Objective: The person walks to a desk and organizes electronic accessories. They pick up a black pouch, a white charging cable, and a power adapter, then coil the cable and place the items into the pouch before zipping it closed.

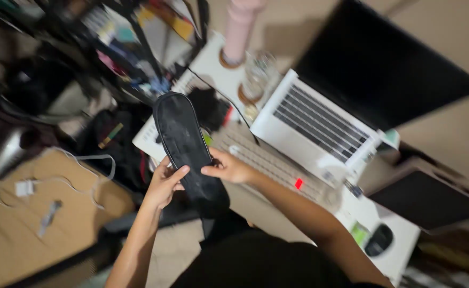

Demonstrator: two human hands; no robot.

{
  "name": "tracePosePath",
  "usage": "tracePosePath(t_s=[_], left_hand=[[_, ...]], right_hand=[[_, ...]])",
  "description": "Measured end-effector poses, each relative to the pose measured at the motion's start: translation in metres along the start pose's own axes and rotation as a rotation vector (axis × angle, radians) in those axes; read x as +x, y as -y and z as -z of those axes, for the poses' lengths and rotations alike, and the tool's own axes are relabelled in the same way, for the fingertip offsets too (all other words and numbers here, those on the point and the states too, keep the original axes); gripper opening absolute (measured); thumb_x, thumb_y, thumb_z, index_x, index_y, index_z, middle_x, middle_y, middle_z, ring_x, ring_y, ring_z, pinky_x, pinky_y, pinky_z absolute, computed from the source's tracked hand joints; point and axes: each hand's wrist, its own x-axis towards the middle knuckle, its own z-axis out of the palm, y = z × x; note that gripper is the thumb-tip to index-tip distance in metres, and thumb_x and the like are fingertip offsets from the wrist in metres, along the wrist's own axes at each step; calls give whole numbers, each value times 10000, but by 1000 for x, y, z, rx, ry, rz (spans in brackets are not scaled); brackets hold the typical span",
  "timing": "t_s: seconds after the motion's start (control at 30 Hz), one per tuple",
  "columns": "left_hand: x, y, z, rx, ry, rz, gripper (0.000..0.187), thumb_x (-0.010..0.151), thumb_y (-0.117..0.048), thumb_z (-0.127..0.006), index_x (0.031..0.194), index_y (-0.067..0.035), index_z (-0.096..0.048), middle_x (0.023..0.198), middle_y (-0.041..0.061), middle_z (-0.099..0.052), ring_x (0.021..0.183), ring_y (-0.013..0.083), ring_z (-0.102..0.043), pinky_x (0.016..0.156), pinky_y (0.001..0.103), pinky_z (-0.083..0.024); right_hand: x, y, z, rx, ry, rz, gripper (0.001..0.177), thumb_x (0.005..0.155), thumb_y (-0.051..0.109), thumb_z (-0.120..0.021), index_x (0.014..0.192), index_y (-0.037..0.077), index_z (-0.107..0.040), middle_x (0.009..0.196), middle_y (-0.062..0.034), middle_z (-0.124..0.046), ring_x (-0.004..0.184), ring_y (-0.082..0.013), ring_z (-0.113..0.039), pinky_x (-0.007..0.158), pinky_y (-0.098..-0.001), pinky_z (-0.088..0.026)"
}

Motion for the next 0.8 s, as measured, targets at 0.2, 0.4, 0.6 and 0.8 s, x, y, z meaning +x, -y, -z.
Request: tracePosePath(t_s=[0.2,0.4,0.6,0.8], left_hand=[[130,-55,135,-196,-201,-371,301,1043,-112,-741,1213,-17,-512,1086,95,-693,844,186,-717,624,317,-604],[338,-96,230,-437,-590,-537,501,955,15,-625,1336,-169,-357,1344,109,-549,1097,319,-687,755,524,-635],[455,-94,220,-468,-680,-585,582,971,118,-646,1453,-75,-383,1402,189,-596,1137,367,-690,893,573,-663],[503,-56,204,-647,-718,-129,776,956,45,-606,1554,-187,-171,1381,188,-564,1119,395,-651,856,667,-599]], right_hand=[[29,27,-3,-188,-195,43,665,946,137,-701,1536,83,-399,1485,-85,-509,1276,-183,-564,955,-332,-527],[-7,23,28,71,-256,-103,449,1007,108,-617,1437,6,-538,1432,-146,-601,1255,-264,-632,1073,-407,-512],[31,9,65,128,-394,7,474,1053,195,-483,1488,10,-456,1554,-146,-490,1440,-268,-477,1153,-434,-433],[67,9,83,104,-433,32,455,1068,223,-453,1464,6,-498,1534,-149,-524,1406,-269,-527,1129,-429,-460]])
